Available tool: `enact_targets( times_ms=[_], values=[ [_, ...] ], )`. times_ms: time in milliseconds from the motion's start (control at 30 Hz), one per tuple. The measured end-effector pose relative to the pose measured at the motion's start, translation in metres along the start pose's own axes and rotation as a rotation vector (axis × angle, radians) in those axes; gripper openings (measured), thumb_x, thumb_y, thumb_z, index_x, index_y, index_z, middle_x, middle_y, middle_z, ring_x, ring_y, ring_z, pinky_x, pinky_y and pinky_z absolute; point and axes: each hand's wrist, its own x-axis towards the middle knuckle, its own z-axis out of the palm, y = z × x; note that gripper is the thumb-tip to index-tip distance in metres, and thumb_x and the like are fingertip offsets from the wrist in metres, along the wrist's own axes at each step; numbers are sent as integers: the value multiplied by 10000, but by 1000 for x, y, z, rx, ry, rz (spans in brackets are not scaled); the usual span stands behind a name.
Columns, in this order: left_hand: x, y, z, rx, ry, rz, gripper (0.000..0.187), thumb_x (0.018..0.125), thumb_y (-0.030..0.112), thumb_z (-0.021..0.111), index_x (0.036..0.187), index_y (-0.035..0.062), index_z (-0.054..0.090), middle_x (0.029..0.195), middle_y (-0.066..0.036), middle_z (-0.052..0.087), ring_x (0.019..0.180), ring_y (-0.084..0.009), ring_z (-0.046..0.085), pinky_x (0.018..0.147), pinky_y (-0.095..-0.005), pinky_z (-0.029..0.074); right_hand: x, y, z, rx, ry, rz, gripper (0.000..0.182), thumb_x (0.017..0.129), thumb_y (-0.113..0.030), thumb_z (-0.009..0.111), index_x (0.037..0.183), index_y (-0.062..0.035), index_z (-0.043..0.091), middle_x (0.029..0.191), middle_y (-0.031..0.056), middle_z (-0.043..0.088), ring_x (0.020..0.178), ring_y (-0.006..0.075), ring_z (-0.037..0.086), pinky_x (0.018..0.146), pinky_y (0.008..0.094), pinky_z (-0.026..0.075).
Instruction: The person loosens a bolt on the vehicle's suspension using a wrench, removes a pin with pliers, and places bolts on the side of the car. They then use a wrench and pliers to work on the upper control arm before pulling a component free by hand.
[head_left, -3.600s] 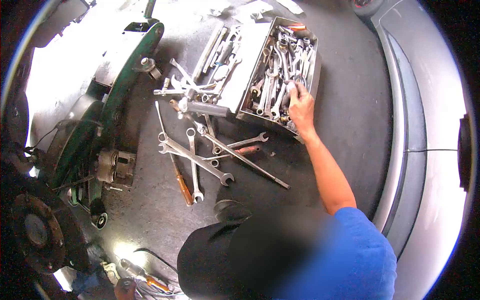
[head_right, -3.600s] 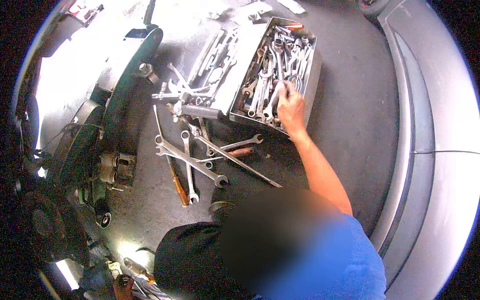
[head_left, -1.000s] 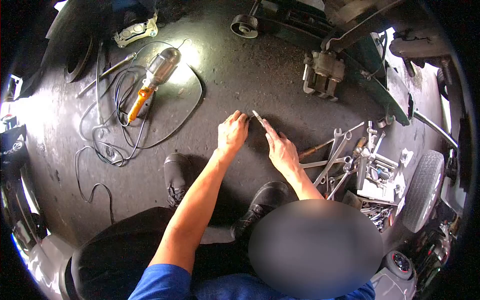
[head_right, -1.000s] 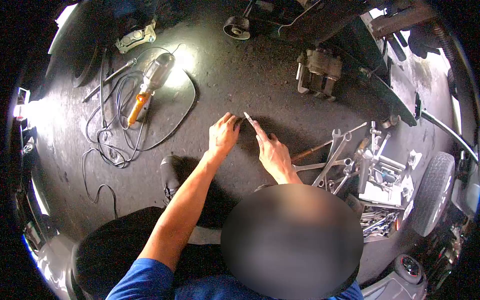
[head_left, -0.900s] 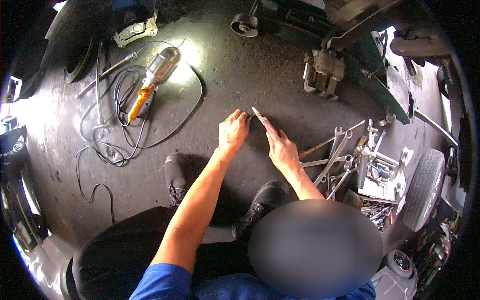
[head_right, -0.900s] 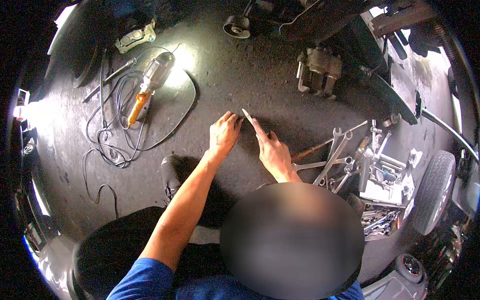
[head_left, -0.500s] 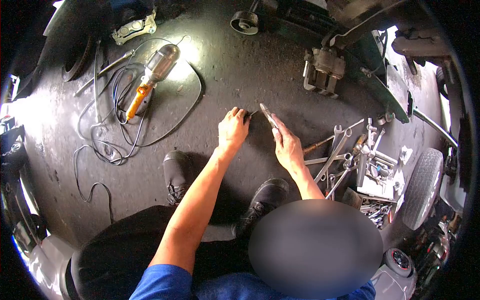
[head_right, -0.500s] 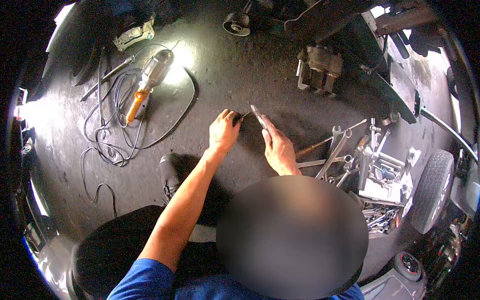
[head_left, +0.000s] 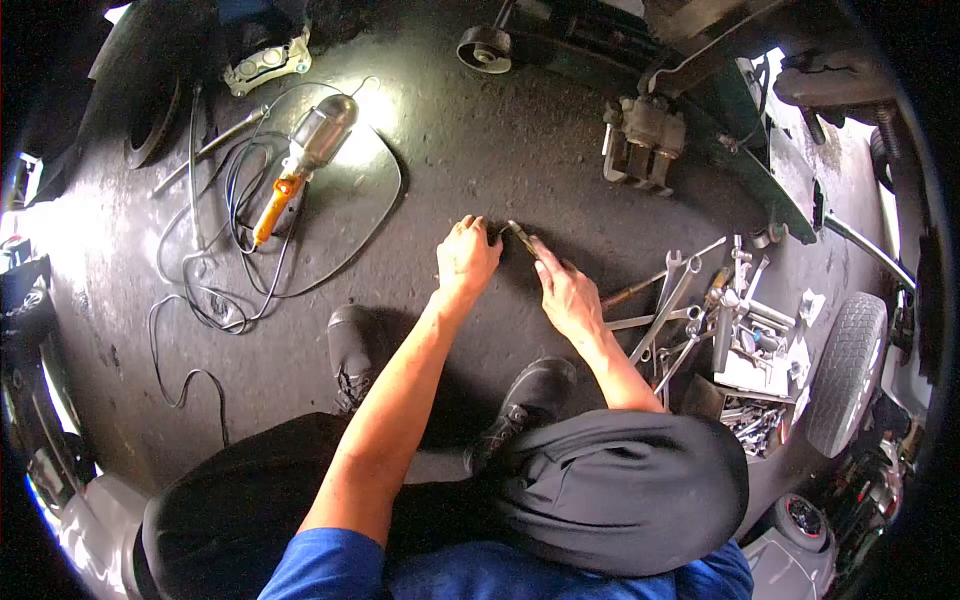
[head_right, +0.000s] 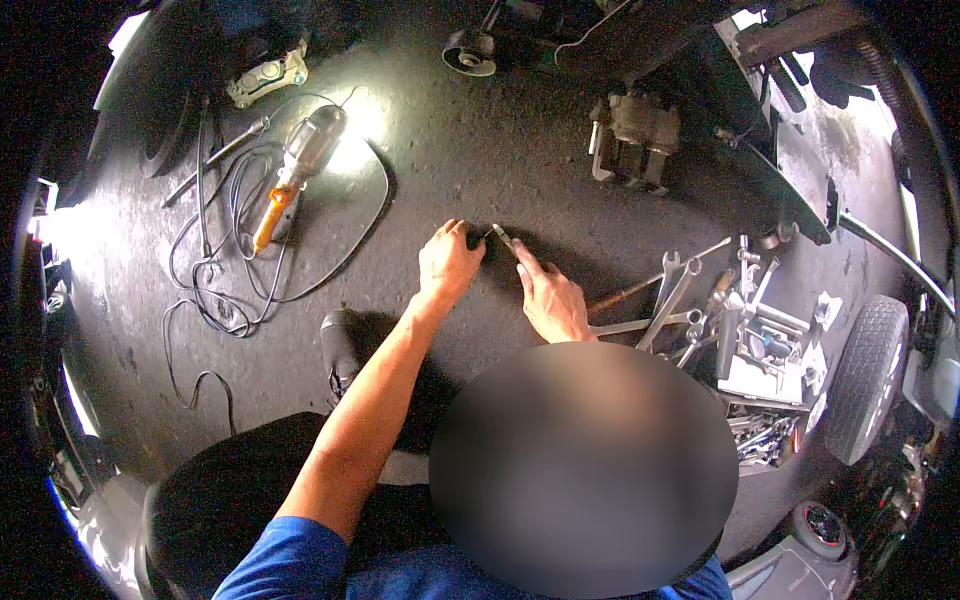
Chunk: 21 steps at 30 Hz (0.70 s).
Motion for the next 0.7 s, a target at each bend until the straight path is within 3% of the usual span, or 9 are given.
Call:
enact_targets(
  times_ms=[133,267,333,533,633,700],
  values=[
    [3,2,0,40,-53,-19,343,787,279,719,977,2,648,1031,-165,660,991,-346,632,864,-417,506,-3,-10,-10,179,173,-63,426,1002,-269,455,1427,-248,422,985,237,645,863,430,651,712,499,551],
    [4,9,-8,9,-132,-71,352,784,281,722,976,-4,648,1014,-165,669,986,-353,636,860,-421,507,-2,-12,-10,90,91,-39,427,998,-269,463,1423,-248,426,974,240,646,828,430,658,698,493,554],
    [3,2,4,27,-58,-36,353,784,286,722,973,-3,649,1014,-167,669,986,-355,636,857,-424,507,-1,-11,-11,32,-21,10,430,995,-265,469,1422,-247,425,959,246,647,800,433,660,688,489,556],
    [1,4,-1,10,-63,-23,337,790,276,711,962,-6,649,1012,-179,665,978,-360,638,839,-426,510,-7,-11,-7,16,145,-130,437,988,-261,482,1422,-263,426,905,263,647,711,420,668,597,473,567],
    [2,8,-6,-13,-96,-21,334,791,269,708,965,-10,648,1017,-183,663,969,-366,640,828,-428,512,0,-4,-2,-117,17,-14,459,981,-251,496,1431,-273,408,878,255,652,675,408,669,564,474,564],
    [1,8,-8,-21,-120,-24,337,789,267,709,971,-10,647,1025,-185,663,961,-370,641,822,-431,514,-3,-5,0,-72,148,-146,472,976,-243,504,1435,-273,399,855,255,652,665,406,668,565,478,564]
  ],
)
